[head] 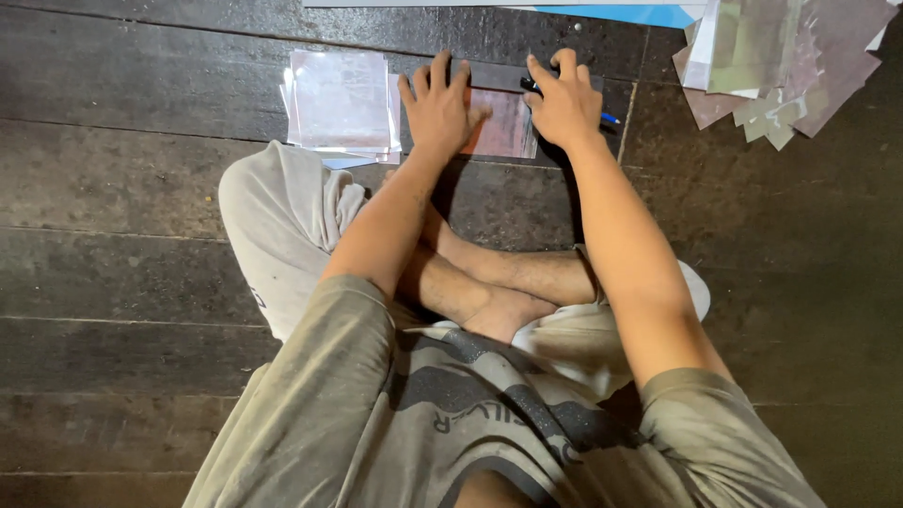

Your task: Marking lines on small square pieces of paper using a ruler and a pen while sitting on the floor.

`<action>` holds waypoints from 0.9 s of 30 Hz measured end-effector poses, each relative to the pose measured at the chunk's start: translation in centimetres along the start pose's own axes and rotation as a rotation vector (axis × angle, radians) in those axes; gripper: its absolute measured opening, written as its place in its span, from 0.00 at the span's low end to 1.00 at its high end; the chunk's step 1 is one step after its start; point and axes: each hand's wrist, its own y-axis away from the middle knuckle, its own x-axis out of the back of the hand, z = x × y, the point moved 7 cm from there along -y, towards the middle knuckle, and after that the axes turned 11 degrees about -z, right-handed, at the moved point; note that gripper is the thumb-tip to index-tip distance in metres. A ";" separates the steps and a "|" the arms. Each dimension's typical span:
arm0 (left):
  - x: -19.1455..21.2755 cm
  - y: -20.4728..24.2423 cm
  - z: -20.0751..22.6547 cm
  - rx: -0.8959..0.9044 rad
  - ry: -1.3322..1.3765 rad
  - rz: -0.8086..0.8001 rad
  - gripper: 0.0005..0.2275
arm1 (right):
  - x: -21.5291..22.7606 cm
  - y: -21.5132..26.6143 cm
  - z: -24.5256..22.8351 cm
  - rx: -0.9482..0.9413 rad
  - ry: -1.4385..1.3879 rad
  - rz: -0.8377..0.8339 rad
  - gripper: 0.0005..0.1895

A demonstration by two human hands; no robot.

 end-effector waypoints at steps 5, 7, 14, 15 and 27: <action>0.8 -3.2 -1.6 0.136 0.170 -0.029 0.09 | -0.1 -0.4 0.6 -0.005 0.060 -0.032 0.31; 1.0 -3.8 -1.9 0.177 0.253 -0.078 0.11 | 0.1 0.1 1.3 -0.022 0.071 -0.008 0.35; -0.2 -4.4 -2.3 0.286 0.358 -0.235 0.11 | 4.4 7.6 3.4 0.148 -0.511 0.354 0.29; -0.3 -4.7 -2.4 0.289 0.368 -0.241 0.11 | 7.1 6.1 1.9 0.162 -0.521 0.369 0.27; -0.8 -6.9 -4.5 0.393 0.430 -0.343 0.12 | 4.4 3.4 -6.5 0.361 -0.717 0.478 0.09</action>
